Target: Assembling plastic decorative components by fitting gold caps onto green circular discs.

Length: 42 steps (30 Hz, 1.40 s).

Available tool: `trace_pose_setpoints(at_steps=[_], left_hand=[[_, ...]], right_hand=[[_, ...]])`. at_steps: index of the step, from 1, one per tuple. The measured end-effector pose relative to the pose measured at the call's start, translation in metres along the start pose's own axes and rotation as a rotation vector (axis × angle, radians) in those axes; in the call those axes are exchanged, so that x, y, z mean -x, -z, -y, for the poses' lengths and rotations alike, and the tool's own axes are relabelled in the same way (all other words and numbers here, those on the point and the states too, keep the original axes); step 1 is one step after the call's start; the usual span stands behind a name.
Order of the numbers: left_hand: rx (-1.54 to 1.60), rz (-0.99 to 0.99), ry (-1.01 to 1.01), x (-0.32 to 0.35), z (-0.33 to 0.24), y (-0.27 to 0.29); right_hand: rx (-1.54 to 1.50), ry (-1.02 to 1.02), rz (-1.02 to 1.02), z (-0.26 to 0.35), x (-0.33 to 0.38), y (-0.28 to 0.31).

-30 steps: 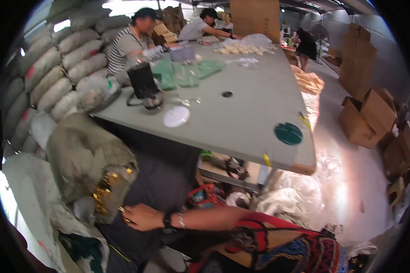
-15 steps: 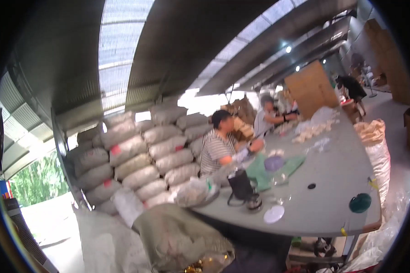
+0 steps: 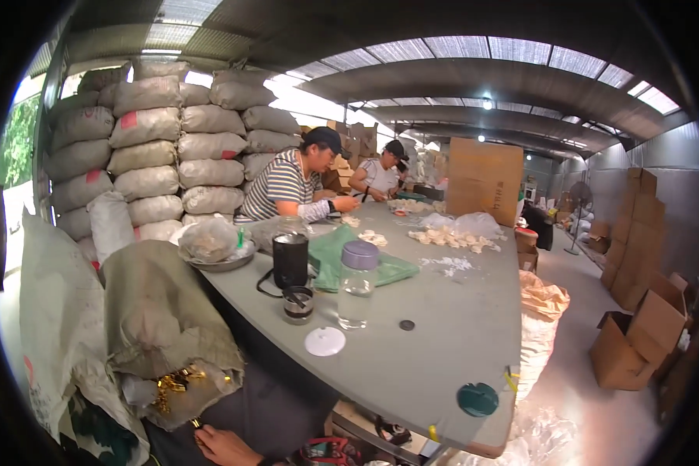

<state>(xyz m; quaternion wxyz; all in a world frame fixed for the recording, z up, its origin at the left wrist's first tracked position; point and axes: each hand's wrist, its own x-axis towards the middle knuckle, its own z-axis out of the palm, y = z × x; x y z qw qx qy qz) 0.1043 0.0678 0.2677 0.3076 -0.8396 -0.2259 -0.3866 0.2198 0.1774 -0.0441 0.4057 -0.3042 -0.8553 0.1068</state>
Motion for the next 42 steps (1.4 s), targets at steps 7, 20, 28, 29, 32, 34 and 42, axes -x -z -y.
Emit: trace_pose_setpoints(at_steps=[7, 20, 28, 29, 32, 34, 42], left_hand=[[-0.042, 0.009, -0.14, -0.024, -0.006, 0.006], [-0.001, -0.137, 1.177, 0.203, 0.071, 0.052], [-0.343, 0.28, 1.394, 0.373, 0.014, 0.004], [-0.404, 0.313, 1.401, 0.378, 0.012, -0.001], [-0.497, 0.538, 1.473, 0.381, 0.018, -0.01], [-0.491, 0.676, 1.518, 0.377, 0.029, -0.012], [-0.191, 0.558, 1.722, 0.373, 0.044, 0.007]], right_hand=[[-0.055, 0.006, -0.031, 0.001, -0.003, 0.009], [-0.022, 0.036, 0.038, 0.013, -0.008, 0.017], [0.017, 0.026, 0.129, 0.012, -0.009, 0.014], [0.019, 0.03, 0.13, 0.012, -0.008, 0.014], [0.022, 0.067, 0.13, 0.011, -0.008, 0.014], [0.014, 0.057, 0.142, 0.01, -0.008, 0.015], [-0.01, 0.056, 0.105, 0.006, -0.01, 0.009]])
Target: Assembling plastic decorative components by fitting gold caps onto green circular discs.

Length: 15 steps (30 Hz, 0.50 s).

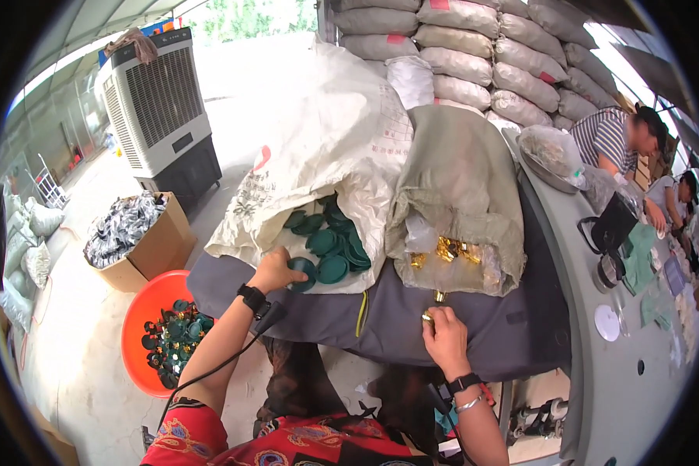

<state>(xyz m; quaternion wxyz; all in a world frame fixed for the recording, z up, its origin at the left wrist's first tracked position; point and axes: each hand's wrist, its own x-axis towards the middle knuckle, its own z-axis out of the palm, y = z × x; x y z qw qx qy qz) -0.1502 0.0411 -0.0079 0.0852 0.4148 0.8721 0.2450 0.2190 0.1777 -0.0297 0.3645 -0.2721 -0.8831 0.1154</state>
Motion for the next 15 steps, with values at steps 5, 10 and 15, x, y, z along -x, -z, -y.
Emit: trace_pose_setpoints(at_steps=[5, 10, 15], left_hand=[[0.551, -0.029, 0.019, 0.033, -0.002, -0.007], [1.004, 0.124, 0.075, 0.086, -0.039, 0.0], [1.205, 0.384, -0.082, 0.153, -0.096, -0.02]], right_hand=[[-0.266, -0.104, 0.036, -0.007, 0.006, 0.004], [-1.051, -0.342, 0.263, 0.024, 0.012, 0.008], [-0.98, -0.164, 0.315, 0.072, 0.012, 0.018]])
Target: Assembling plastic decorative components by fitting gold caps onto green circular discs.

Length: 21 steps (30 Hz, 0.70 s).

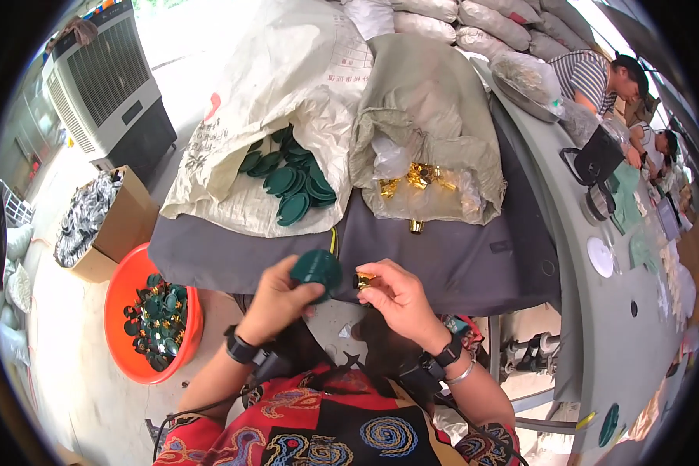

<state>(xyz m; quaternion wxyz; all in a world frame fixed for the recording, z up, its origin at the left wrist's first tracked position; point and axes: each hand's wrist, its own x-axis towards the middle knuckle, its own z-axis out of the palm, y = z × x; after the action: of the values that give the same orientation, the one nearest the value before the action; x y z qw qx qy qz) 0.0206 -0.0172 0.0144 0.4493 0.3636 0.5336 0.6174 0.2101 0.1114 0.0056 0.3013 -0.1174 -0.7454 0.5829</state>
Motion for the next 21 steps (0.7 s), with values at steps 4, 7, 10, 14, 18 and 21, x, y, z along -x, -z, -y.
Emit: trace_pose_setpoints(at_steps=[4, 7, 10, 14, 18, 21], left_hand=[[-0.099, -0.044, -0.107, 0.005, 0.008, -0.03], [-0.252, -0.091, -0.148, 0.006, 0.014, -0.037], [-0.367, -0.122, -0.218, 0.007, 0.018, -0.04], [-0.265, -0.141, -0.168, 0.009, 0.019, -0.041], [-0.305, -0.13, -0.209, 0.01, 0.019, -0.043], [-0.412, -0.127, -0.248, 0.011, 0.02, -0.044]], right_hand=[[0.313, 0.169, 0.039, 0.015, -0.003, -0.009], [0.445, 0.242, 0.027, 0.016, -0.002, -0.011], [0.513, 0.272, 0.012, 0.015, 0.001, -0.014], [0.517, 0.269, 0.008, 0.014, 0.003, -0.015], [0.626, 0.312, 0.02, 0.014, 0.002, -0.018], [0.743, 0.309, 0.064, 0.015, 0.003, -0.018]])
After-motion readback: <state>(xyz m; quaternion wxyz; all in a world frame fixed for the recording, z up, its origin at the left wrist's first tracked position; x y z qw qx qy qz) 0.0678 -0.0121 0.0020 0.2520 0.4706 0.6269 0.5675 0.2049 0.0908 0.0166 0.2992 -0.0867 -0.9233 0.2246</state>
